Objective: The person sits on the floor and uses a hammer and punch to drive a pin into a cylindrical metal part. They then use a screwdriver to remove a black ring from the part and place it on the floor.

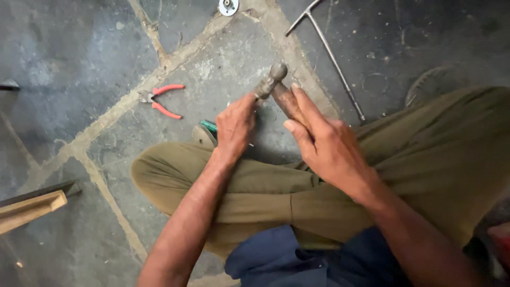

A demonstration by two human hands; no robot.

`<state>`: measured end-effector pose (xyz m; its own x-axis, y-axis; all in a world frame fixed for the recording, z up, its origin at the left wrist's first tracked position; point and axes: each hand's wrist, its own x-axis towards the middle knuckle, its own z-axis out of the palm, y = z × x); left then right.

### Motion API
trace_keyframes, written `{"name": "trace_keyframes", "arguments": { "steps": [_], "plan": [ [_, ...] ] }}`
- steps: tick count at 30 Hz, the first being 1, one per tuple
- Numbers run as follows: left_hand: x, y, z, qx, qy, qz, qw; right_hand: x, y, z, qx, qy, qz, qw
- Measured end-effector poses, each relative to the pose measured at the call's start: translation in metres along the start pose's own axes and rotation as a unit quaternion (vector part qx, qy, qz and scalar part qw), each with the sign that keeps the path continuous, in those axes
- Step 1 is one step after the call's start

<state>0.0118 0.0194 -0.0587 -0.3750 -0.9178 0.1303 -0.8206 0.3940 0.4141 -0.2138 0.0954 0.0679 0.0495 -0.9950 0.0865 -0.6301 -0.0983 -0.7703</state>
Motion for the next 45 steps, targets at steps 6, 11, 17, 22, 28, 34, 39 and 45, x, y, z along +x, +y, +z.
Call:
{"name": "trace_keyframes", "arguments": {
  "steps": [6, 11, 17, 22, 28, 34, 39, 45],
  "plan": [
    [0.002, 0.006, -0.007, -0.074, 0.003, -0.085, 0.994, -0.010, 0.012, 0.000, 0.052, 0.073, 0.033, 0.995],
    [0.005, 0.014, -0.015, -0.071, 0.019, -0.059, 0.996, -0.008, 0.019, -0.003, 0.069, 0.107, -0.016, 0.992],
    [-0.004, 0.020, -0.025, -0.090, -0.007, -0.045, 0.995, -0.011, 0.022, 0.003, 0.096, 0.068, 0.021, 0.993],
    [-0.008, 0.020, -0.024, -0.073, -0.010, -0.029, 0.997, -0.012, 0.019, 0.003, 0.098, 0.053, 0.022, 0.994],
    [-0.011, 0.016, -0.019, -0.072, -0.017, -0.011, 0.997, -0.014, 0.016, 0.004, 0.088, 0.064, -0.006, 0.994],
    [-0.013, 0.010, -0.013, -0.021, -0.010, 0.011, 1.000, -0.012, 0.014, 0.003, 0.079, 0.039, 0.016, 0.996],
    [-0.015, 0.007, -0.011, -0.020, -0.020, 0.015, 0.999, -0.015, 0.010, 0.003, 0.075, 0.032, -0.003, 0.997],
    [-0.015, 0.008, -0.009, -0.005, -0.020, 0.016, 1.000, -0.018, 0.013, 0.008, 0.060, 0.024, -0.040, 0.997]
  ]
}}
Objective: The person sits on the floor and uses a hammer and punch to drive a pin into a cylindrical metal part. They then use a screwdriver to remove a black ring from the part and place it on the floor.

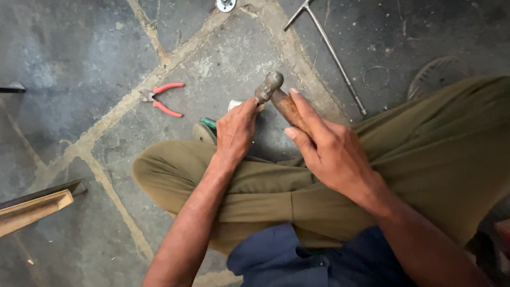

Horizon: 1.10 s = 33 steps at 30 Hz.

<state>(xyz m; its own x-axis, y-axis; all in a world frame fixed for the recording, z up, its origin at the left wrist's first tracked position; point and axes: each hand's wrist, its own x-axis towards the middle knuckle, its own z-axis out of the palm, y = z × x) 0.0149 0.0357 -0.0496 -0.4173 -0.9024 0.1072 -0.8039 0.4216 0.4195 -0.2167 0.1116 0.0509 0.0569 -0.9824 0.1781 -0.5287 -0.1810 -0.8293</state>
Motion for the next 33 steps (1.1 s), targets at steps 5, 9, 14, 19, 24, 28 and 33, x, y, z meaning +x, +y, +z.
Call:
{"name": "trace_keyframes", "arguments": {
  "steps": [5, 9, 14, 19, 24, 28, 33],
  "plan": [
    [-0.001, -0.002, 0.002, -0.027, 0.021, 0.021, 0.999, 0.000, -0.024, -0.029, 0.023, 0.048, 0.117, 0.992],
    [-0.002, -0.004, 0.002, -0.023, 0.013, 0.017, 0.999, 0.001, -0.046, -0.038, 0.176, 0.210, -0.003, 0.962],
    [0.002, -0.003, -0.002, 0.003, -0.006, -0.035, 0.999, 0.015, -0.017, -0.003, -0.011, -0.095, 0.104, 0.990],
    [0.002, -0.001, -0.008, -0.076, 0.001, -0.121, 0.990, 0.004, 0.008, 0.003, -0.013, -0.001, 0.095, 0.995],
    [0.017, -0.015, -0.015, -0.107, 0.017, -0.194, 0.975, 0.010, 0.020, -0.007, 0.077, 0.065, 0.117, 0.988],
    [0.014, -0.024, -0.018, -0.059, -0.059, -0.138, 0.987, 0.009, 0.026, -0.010, 0.106, 0.039, 0.200, 0.973],
    [0.002, -0.038, -0.024, 0.010, 0.004, 0.165, 0.986, 0.007, 0.026, -0.009, 0.123, 0.036, 0.181, 0.975]
  ]
}}
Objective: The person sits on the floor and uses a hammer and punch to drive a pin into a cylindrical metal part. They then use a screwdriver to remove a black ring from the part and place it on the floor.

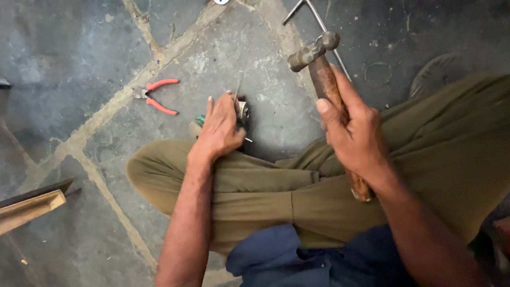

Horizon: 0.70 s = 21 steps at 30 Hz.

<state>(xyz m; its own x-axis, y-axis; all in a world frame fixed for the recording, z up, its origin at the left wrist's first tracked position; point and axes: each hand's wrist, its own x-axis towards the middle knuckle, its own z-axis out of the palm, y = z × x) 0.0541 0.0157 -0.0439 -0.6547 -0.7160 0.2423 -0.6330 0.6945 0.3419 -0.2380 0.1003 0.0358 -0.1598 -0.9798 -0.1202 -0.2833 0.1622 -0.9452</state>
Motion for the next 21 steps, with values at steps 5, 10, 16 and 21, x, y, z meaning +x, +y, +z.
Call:
{"name": "trace_keyframes", "arguments": {
  "steps": [5, 10, 16, 21],
  "plan": [
    [0.007, -0.003, 0.013, -0.096, -0.096, -0.156, 0.978, 0.002, -0.007, 0.000, 0.009, -0.006, 0.005, 1.000],
    [0.035, 0.014, 0.032, -0.086, -0.081, -0.190, 0.975, 0.002, -0.008, -0.001, -0.002, -0.003, 0.008, 1.000],
    [0.047, 0.023, 0.018, -0.176, -0.053, -0.282, 0.942, 0.002, -0.004, -0.002, -0.016, 0.017, -0.017, 1.000],
    [0.064, 0.017, 0.018, -0.350, 0.096, -0.210, 0.908, 0.002, -0.002, -0.001, -0.027, 0.017, -0.026, 0.999]
  ]
}}
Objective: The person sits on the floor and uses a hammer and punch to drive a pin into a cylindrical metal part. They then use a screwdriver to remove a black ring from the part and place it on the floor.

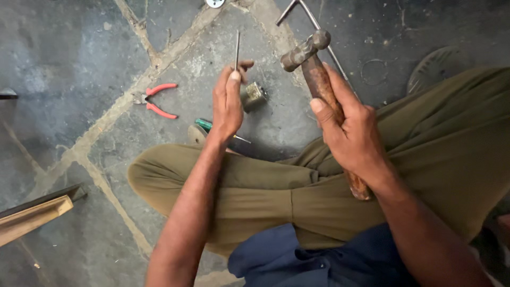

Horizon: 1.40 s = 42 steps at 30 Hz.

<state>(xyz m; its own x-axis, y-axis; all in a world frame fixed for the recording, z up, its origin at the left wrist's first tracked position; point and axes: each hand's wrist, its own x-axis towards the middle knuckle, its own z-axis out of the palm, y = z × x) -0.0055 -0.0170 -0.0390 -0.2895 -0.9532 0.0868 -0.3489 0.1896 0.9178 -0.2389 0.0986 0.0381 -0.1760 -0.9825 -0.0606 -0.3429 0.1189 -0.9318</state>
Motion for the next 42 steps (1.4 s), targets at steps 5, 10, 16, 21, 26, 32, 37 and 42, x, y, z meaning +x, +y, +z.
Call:
{"name": "trace_keyframes", "arguments": {
  "steps": [5, 10, 16, 21, 26, 32, 37, 42],
  "plan": [
    [0.003, 0.002, 0.015, -0.030, 0.005, 0.020, 0.999, 0.001, 0.003, -0.002, 0.007, 0.018, -0.046, 0.999],
    [-0.009, 0.006, 0.019, -0.039, 0.016, -0.014, 0.999, 0.002, 0.002, -0.004, 0.014, 0.007, 0.012, 1.000],
    [-0.011, 0.000, 0.021, -0.022, 0.000, 0.018, 1.000, 0.003, -0.001, -0.002, 0.027, -0.009, 0.005, 1.000],
    [-0.013, -0.003, 0.023, 0.004, 0.004, 0.024, 1.000, 0.002, 0.001, -0.003, 0.015, -0.005, 0.012, 1.000],
    [-0.014, -0.001, 0.022, 0.072, 0.011, 0.043, 0.996, 0.002, 0.000, -0.002, 0.010, -0.004, 0.006, 1.000],
    [-0.013, 0.001, 0.024, 0.078, 0.024, 0.034, 0.996, 0.002, -0.001, -0.002, 0.019, -0.017, 0.035, 0.999],
    [-0.012, 0.002, 0.024, 0.088, 0.027, 0.033, 0.995, 0.002, 0.001, -0.001, 0.020, -0.006, -0.007, 1.000],
    [-0.014, 0.000, 0.026, 0.054, 0.024, 0.027, 0.998, 0.002, 0.001, -0.001, 0.015, -0.012, 0.005, 1.000]
  ]
}}
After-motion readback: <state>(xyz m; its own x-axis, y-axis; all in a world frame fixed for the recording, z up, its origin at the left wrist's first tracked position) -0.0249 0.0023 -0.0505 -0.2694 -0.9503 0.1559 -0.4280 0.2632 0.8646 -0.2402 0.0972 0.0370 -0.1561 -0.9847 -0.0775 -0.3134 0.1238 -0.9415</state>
